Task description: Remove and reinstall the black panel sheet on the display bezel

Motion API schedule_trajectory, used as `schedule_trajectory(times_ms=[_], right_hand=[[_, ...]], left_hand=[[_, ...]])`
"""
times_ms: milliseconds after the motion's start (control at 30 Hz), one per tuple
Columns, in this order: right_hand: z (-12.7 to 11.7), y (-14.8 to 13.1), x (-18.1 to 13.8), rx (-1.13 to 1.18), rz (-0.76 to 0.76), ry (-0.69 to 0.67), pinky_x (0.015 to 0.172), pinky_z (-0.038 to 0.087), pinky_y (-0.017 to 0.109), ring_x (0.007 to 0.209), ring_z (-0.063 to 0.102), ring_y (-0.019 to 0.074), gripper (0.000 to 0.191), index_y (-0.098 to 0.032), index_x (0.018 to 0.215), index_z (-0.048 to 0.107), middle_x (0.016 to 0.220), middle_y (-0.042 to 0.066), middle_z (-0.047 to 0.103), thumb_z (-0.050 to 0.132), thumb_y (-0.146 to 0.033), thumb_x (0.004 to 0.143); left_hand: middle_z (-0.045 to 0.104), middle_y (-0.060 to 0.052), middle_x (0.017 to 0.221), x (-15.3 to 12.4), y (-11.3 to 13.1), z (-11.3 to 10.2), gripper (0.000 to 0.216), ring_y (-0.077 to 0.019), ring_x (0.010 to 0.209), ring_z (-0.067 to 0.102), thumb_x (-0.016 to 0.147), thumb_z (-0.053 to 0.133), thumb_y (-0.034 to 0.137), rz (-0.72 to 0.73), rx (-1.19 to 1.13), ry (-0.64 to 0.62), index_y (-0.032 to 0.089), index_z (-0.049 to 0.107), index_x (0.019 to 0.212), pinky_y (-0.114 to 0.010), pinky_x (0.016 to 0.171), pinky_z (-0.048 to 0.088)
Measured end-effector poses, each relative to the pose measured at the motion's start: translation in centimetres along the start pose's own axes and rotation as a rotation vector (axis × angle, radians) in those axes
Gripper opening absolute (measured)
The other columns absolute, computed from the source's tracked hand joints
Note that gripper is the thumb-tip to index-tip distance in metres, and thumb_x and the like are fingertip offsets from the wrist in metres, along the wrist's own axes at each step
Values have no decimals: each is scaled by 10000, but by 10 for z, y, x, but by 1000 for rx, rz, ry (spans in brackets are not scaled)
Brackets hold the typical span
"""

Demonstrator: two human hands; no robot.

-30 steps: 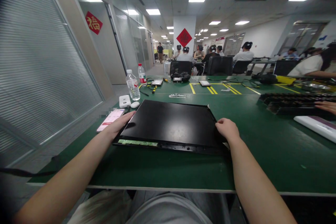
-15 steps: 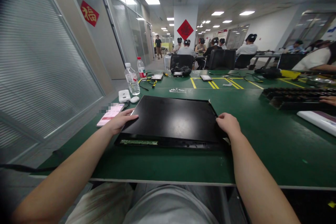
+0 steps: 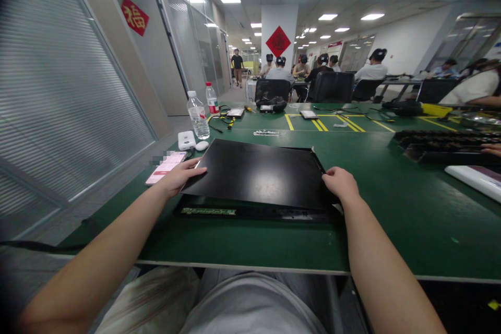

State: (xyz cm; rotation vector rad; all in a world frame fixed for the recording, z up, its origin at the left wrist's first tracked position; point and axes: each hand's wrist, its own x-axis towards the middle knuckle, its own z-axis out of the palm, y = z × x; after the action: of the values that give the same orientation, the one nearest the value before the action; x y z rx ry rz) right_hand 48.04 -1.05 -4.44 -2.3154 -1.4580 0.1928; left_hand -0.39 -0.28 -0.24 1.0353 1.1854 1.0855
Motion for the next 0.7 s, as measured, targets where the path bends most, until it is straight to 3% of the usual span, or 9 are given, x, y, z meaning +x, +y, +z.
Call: schedule_trajectory(times_ms=[167,333,500,600,700], right_hand=[[0,1,1,4,11,-11,816,548,376,960,728,304,267,-189,1019,795,1043,139,773,644,-323,843],[0,1,0,72,24,2,836,545,381,964,720,302,321,-178,1096,788,1066,140,769,656,-312,836],[-1,-3,0,210,58,32,819,543,367,876,715,270,486,-192,1311,728,977,102,765,649,-327,851],[0,-5,1,358,73,54,865,539,362,948,721,275,340,-195,1129,788,999,114,775,639,-340,859],[3,-5,2,572,148,45,867,541,368,991,722,285,227,-198,879,774,985,121,781,638,-375,844]], left_hand=[[833,-85,958,2,-3,0,472,-288,878,800,586,959,215,-6,33,16,187,796,1028,-378,781,659],[829,-80,987,2,-3,1,566,-327,978,782,488,998,256,78,46,49,180,802,1014,-433,881,636],[751,-133,1316,3,-2,1,673,-400,1230,685,465,1009,390,236,61,49,167,812,1069,-520,1048,553],[622,-147,1517,5,-1,1,651,-420,1412,547,497,997,451,385,106,53,163,831,1058,-517,1184,429],[602,-141,1543,6,-1,1,614,-405,1486,466,540,985,452,485,119,29,169,840,1065,-488,1243,348]])
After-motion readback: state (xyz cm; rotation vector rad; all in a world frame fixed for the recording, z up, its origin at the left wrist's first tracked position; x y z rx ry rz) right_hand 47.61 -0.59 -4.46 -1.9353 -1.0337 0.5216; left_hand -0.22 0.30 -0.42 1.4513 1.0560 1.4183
